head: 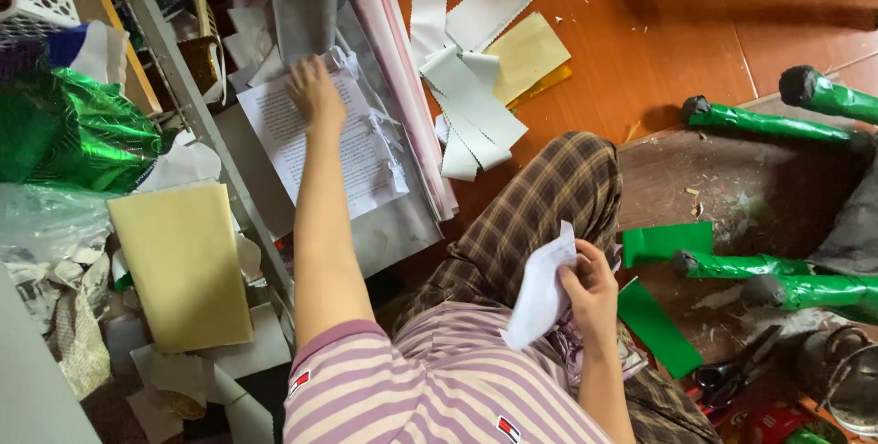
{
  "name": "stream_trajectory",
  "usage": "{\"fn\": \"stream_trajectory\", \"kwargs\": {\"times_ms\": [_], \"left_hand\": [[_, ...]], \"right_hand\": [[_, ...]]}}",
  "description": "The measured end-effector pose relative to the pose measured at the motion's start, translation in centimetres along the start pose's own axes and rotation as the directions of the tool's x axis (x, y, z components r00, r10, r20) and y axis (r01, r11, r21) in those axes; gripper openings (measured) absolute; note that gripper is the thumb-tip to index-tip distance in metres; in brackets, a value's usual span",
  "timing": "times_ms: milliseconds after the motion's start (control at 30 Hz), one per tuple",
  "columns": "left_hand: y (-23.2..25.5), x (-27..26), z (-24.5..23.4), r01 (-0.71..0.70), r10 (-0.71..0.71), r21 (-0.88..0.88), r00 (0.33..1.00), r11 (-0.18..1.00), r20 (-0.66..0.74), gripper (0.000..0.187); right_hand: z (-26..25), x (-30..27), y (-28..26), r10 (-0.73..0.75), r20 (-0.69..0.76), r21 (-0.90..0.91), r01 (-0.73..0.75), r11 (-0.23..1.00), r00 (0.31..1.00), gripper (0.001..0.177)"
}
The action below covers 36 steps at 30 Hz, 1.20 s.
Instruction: Decorating green animal-shaped sculptures by applying paper strips and cutting materials with scissors
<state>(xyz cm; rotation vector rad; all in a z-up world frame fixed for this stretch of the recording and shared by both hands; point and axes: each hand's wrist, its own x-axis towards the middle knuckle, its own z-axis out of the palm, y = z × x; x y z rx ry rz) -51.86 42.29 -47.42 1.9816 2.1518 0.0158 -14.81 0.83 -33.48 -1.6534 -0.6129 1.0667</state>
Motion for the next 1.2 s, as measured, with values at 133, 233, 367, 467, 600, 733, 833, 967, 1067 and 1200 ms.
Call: {"fn": "stream_trajectory", "kwargs": {"times_ms": [133, 233, 367, 467, 600, 733, 833, 967, 1067, 1200], "left_hand": [[-2.7, 2.9, 1.9, -0.038, 0.036, 0.030, 0.996, 0.999, 0.082, 0.074], [-3.5, 4.0, 2.0, -0.052, 0.043, 0.135, 0.997, 0.990, 0.068, 0.084], [-4.9, 4.6, 1.0, -0.042, 0.046, -0.031, 0.988, 0.999, 0.149, 0.039], [-2.4, 3.2, -2.1, -0.108, 0.102, 0.165, 0.994, 0.980, 0.043, 0.054], [10.3, -5.0, -9.9, 0.045, -0.141, -0.627, 0.985, 0.778, -0.104, 0.018], [14.3, -8.2, 2.6, -0.150, 0.233, -0.505, 0.967, 0.850, 0.106, 0.077], [15.4, -7.7, 10.7, -0.452, 0.509, 0.392, 0.859, 0.801, -0.050, 0.035], [15.2, -7.0, 13.5, -0.331, 0.375, 0.231, 0.909, 0.915, -0.184, 0.022], [13.5, -4.5, 15.6, -0.411, 0.426, 0.115, 0.888, 0.904, -0.175, 0.026], [12.3, -2.7, 12.4, -0.316, 0.343, -0.157, 0.919, 0.936, 0.195, 0.018]], "right_hand": [[-1.4, -0.3, 3.2, -0.009, -0.017, -0.033, 0.009, 0.999, 1.000, 0.044], [-1.9, -0.5, 3.7, -0.060, -0.064, -0.042, 0.057, 0.997, 0.996, 0.029], [-2.2, -0.2, 2.7, -0.190, -0.049, 0.105, 0.194, 0.975, 0.981, 0.013], [-2.7, -0.5, 2.0, -0.153, -0.029, 0.164, 0.155, 0.974, 0.988, 0.012], [-2.9, 0.0, 3.3, 0.012, -0.033, 0.077, -0.009, 0.997, 0.999, 0.021], [-1.2, -1.1, 4.0, -0.168, -0.063, -0.071, 0.163, 0.984, 0.984, 0.021], [-1.0, -1.6, 4.3, -0.122, -0.065, -0.081, 0.116, 0.990, 0.990, 0.025], [-1.6, -1.9, 5.4, -0.055, -0.087, -0.060, 0.050, 0.997, 0.995, 0.024], [-0.7, -1.8, 4.4, -0.045, -0.065, -0.038, 0.043, 0.998, 0.997, 0.022], [-1.4, -2.0, 2.8, 0.014, 0.018, -0.066, -0.012, 0.998, 1.000, 0.017]]}}
